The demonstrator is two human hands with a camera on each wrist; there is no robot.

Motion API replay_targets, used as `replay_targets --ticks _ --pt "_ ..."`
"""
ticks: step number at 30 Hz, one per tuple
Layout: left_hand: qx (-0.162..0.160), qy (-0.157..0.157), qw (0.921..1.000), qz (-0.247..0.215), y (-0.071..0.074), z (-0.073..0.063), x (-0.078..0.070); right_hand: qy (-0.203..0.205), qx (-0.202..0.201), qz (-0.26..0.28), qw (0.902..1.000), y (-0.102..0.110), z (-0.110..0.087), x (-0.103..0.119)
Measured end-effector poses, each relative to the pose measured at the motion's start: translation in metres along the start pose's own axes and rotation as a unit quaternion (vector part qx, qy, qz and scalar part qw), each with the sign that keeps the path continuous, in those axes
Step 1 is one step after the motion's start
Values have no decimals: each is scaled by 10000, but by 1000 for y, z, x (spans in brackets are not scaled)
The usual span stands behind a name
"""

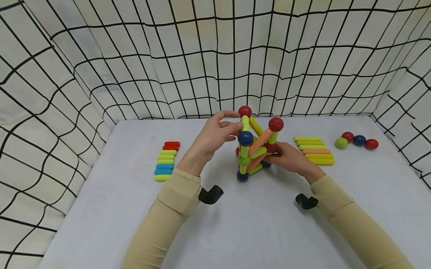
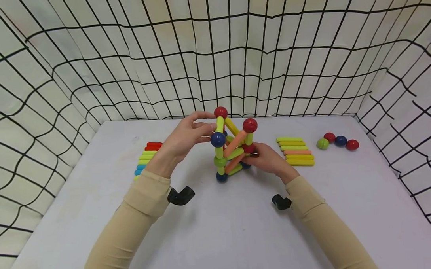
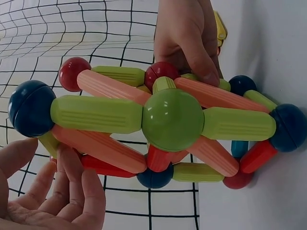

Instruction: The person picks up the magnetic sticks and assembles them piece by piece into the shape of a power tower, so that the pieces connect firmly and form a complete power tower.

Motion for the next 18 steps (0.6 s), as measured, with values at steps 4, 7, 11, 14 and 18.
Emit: replay_targets --ticks 4,7,11,14,18 --pt "111 -130 9998 89 -2 -2 0 9 -2 56 10000 0 0 0" --pt "268 -380 9983 348 -5 -8 1 95 21 50 9999 0 -1 0" --pt "384 -792 9915 953 -10 -22 4 180 85 31 9998 0 -2 0" --pt "405 -911 9834 1518 -15 -32 13 197 153 -8 9997 0 -1 -1" --pt "444 -606 9710 2269 -21 -36 36 33 251 -161 9995 0 -2 -7"
Point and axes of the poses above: each hand's wrist, its own z-axis towards the middle knuckle, its own y-axis out of the back of the hand, x = y × z, the point moved 5 cm from there along z, towards the middle knuckle
